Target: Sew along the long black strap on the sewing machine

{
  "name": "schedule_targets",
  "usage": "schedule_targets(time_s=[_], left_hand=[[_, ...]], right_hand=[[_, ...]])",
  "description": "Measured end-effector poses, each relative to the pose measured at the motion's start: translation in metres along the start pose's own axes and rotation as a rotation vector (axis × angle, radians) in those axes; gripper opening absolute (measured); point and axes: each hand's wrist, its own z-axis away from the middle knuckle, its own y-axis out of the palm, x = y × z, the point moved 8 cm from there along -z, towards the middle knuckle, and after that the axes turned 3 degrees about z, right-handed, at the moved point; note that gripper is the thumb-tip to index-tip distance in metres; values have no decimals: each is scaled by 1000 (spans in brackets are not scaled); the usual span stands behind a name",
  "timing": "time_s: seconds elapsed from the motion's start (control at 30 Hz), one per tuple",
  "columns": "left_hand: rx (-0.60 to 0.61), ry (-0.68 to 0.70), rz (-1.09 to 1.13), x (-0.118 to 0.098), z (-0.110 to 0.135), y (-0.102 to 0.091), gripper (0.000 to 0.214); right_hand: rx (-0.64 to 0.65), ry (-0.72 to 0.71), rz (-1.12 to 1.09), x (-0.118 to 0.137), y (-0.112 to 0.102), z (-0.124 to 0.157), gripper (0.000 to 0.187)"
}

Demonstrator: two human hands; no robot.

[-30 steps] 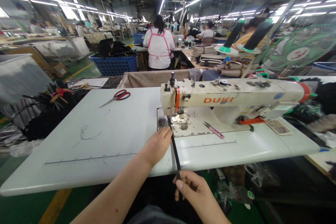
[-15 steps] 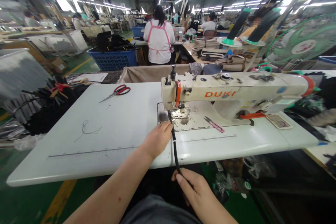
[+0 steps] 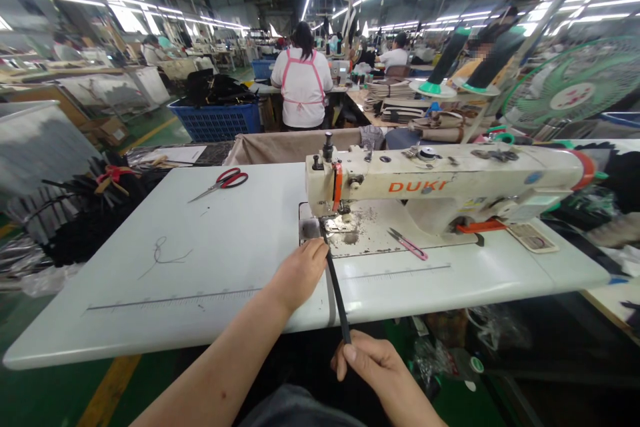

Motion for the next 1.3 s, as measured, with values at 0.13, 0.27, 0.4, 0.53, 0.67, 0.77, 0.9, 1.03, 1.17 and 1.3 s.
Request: schedule_targets(time_s=[0.13, 0.27, 0.4, 0.53, 0.67, 0.77, 0.9, 1.03, 1.17, 1.3], left_hand=[[-2, -22, -4, 0, -2, -1, 26], [16, -34, -3, 0, -3, 0, 28], [15, -36, -15, 1, -2, 2, 28], [9, -24, -49, 1, -1, 3, 26], [4, 0, -56, -1, 0, 1, 25], [6, 6, -29, -1, 1, 0, 24], [2, 7, -5, -1, 1, 0, 25], [6, 12, -22, 0, 1, 1, 24], [11, -2, -12, 1, 1, 2, 25], [7, -8, 12, 2, 1, 1, 27]], right_hand=[[-13, 21, 14, -4, -1, 0, 55], [-7, 32, 15, -13, -2, -1, 55], [5, 21, 3, -14, -2, 0, 54], [18, -1, -18, -8, 1, 1, 53], [37, -58, -41, 1, 4, 1, 48], [-3, -83, 11, 8, 2, 0, 42], [-103, -62, 82, 11, -4, -3, 36], [-96, 40, -103, -3, -1, -6, 43], [-71, 61, -139, -8, 3, -4, 43], [-62, 62, -86, -7, 2, -1, 46]])
